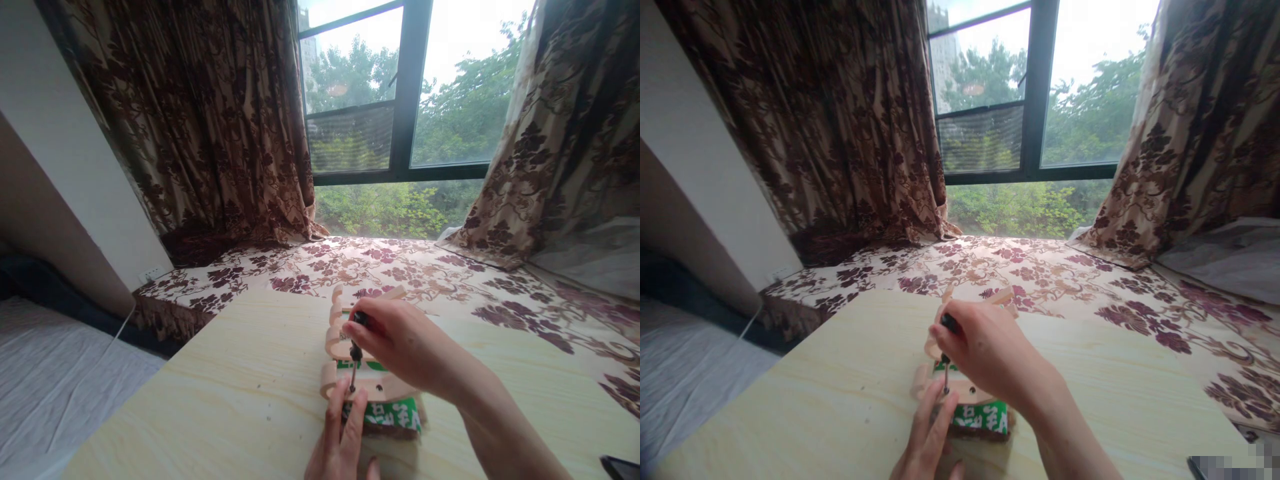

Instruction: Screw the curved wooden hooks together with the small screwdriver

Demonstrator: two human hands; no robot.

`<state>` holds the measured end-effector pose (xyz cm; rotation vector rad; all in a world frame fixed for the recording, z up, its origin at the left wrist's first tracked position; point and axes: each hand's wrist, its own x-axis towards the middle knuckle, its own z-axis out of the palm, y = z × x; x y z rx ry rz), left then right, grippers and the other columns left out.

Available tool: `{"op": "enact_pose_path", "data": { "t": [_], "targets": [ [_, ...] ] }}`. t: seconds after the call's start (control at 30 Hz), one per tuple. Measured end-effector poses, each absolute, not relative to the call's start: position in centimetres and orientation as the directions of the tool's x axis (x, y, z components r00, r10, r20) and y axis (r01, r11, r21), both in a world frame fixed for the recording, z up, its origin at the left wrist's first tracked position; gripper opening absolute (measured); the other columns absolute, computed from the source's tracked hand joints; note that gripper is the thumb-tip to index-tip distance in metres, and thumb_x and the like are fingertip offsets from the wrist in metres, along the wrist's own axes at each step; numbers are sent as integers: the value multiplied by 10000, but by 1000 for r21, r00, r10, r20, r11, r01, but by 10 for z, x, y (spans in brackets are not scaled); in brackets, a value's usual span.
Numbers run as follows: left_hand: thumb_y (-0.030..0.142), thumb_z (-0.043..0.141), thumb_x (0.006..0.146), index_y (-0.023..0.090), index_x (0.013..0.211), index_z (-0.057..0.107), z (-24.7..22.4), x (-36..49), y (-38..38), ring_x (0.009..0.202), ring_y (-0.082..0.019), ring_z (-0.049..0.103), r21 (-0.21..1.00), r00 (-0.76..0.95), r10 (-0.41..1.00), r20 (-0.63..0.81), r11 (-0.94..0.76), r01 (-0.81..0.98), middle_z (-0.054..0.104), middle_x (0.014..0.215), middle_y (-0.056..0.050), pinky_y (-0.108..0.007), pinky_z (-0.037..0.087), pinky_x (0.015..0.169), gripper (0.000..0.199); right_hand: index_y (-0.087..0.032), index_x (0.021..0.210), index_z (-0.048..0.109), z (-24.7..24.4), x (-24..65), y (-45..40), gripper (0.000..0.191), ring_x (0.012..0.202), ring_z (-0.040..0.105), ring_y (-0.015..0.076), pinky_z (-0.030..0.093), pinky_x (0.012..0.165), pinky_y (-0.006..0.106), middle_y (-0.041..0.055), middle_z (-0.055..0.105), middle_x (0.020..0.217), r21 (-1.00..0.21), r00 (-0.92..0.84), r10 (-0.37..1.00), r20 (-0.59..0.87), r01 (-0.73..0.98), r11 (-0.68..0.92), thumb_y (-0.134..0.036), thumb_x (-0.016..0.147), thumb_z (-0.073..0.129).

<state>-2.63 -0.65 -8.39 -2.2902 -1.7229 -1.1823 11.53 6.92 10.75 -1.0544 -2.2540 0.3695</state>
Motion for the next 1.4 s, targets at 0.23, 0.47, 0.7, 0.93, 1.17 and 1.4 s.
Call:
{"op": "enact_pose_path", "data": {
  "t": [0.23,0.47,0.7,0.93,1.17,1.4],
  "targets": [
    [-7,554,572,266,1389,441,-75,-22,-11,1213,-254,571,397,63,805,590,-357,845,473,1445,-81,-284,572,869,869,-212,844,583,108,116,66,94,600,492,104,303,553,231,-20,610,700,-508,-527,749,402,552,662,-228,895,505],
    [-8,549,571,268,1388,447,-75,-23,-10,1237,-260,550,406,71,817,573,-358,841,464,1453,-79,-281,574,864,868,-200,768,530,109,116,70,152,537,422,97,265,526,244,-31,550,620,-464,-462,795,393,647,605,-272,900,508],
    [2,565,569,266,1367,480,-69,-20,-13,1220,-260,566,401,33,817,576,-318,859,480,1441,-58,-270,577,857,845,-208,816,581,112,117,65,120,592,481,110,289,549,243,-10,607,692,-498,-524,766,374,583,642,-265,890,506],
    [0,552,567,268,1368,482,-72,-22,-12,1241,-252,546,427,42,834,549,-324,844,458,1457,-57,-273,563,886,848,-201,769,523,110,115,69,187,541,423,108,244,527,252,-20,545,616,-451,-467,803,369,666,595,-315,913,485],
    [0,572,575,291,1392,437,-74,-22,-12,1228,-255,558,419,46,812,582,-349,838,440,1470,-41,-268,572,869,877,-208,866,573,109,115,66,110,580,469,102,279,554,233,-22,591,681,-451,-519,746,417,595,666,-241,911,479],
    [-2,572,565,289,1377,457,-74,-22,-11,1225,-260,561,415,49,809,586,-351,840,454,1463,-46,-270,572,870,871,-203,773,536,108,114,69,194,562,445,112,255,541,248,-16,575,641,-402,-454,792,408,690,602,-307,923,472]
  ]
}}
